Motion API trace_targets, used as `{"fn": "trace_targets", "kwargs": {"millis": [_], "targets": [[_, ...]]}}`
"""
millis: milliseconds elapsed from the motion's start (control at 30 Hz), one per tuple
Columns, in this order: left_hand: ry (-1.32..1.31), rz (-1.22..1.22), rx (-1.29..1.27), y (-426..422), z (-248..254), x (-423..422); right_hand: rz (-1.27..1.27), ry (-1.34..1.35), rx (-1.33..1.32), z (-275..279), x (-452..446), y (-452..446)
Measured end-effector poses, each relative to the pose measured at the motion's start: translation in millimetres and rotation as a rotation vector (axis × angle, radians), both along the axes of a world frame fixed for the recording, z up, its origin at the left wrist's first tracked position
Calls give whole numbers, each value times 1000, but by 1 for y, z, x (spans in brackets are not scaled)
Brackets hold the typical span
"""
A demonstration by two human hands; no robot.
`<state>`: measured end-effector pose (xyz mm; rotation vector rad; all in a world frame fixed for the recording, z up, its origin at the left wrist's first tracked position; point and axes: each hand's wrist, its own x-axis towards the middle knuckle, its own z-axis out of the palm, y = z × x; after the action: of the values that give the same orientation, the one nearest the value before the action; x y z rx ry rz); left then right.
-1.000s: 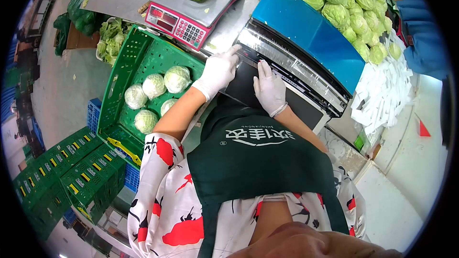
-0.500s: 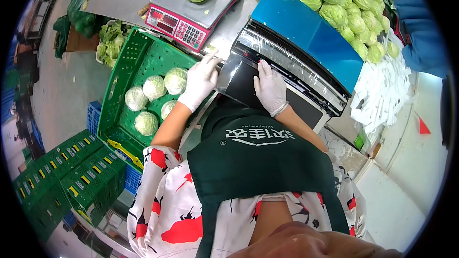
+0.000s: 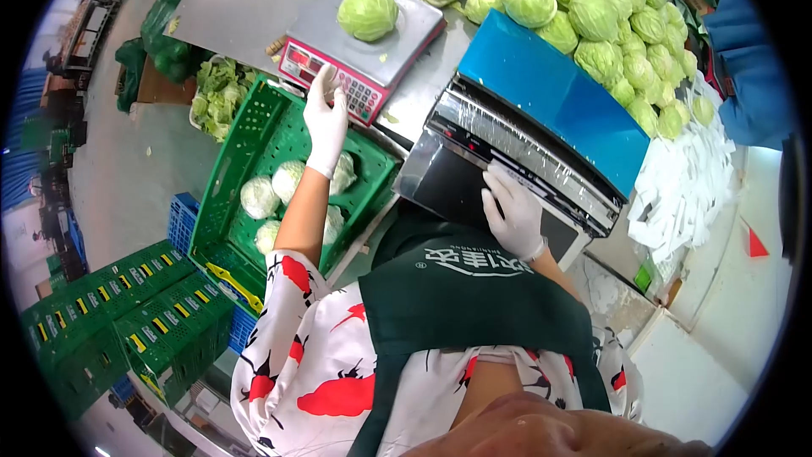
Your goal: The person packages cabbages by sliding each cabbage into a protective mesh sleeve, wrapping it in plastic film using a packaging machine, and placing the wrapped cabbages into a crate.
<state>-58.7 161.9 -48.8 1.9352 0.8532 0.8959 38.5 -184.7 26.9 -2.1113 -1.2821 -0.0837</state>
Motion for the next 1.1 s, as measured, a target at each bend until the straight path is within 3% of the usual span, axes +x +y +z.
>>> {"fn": "trace_targets", "kwargs": {"millis": [133,200,267,300,333,400,533,600,633,700,733,767,800,833,867,900,933,1000,1100], "targets": [[186,83,38,51,-3,60,-40,45,12,-3,4,-9],[124,133,-99,75,-3,92,-69,69,-38,2,8,-12],[-164,168,-417,107,8,111,-90,84,-52,3,12,-15],[-235,184,-460,115,27,110,-103,82,-41,3,14,-18],[-191,210,-388,113,53,108,-116,82,-31,2,16,-22],[3,157,-219,140,50,101,-163,103,-24,-2,19,-29],[346,-90,78,110,21,122,-191,161,-7,-9,27,-36],[257,-159,170,94,-1,142,-206,197,-59,-4,30,-34],[205,-80,175,88,-1,147,-191,236,-20,-4,31,-33],[27,-158,-127,87,-7,162,-168,227,-9,-1,35,-39],[56,-87,-181,89,-8,166,-146,193,-5,3,40,-45],[-96,-227,-477,89,1,164,-228,193,25,7,47,-56],[-171,-155,-697,102,-11,158,-294,181,70,14,56,-71],[-138,-130,-741,89,1,155,-345,176,116,16,69,-84],[-70,-124,-724,77,8,161,-552,130,214,14,85,-101],[-110,-301,-669,78,-4,162,-671,125,250,14,110,-127],[-104,-430,-648,33,30,165,-910,331,394,20,127,-144],[-16,-687,-518,-15,34,181,-1130,200,326,-17,183,-208],[32,-862,-416,-133,87,209,-1391,363,-16,-63,258,-277]]}}
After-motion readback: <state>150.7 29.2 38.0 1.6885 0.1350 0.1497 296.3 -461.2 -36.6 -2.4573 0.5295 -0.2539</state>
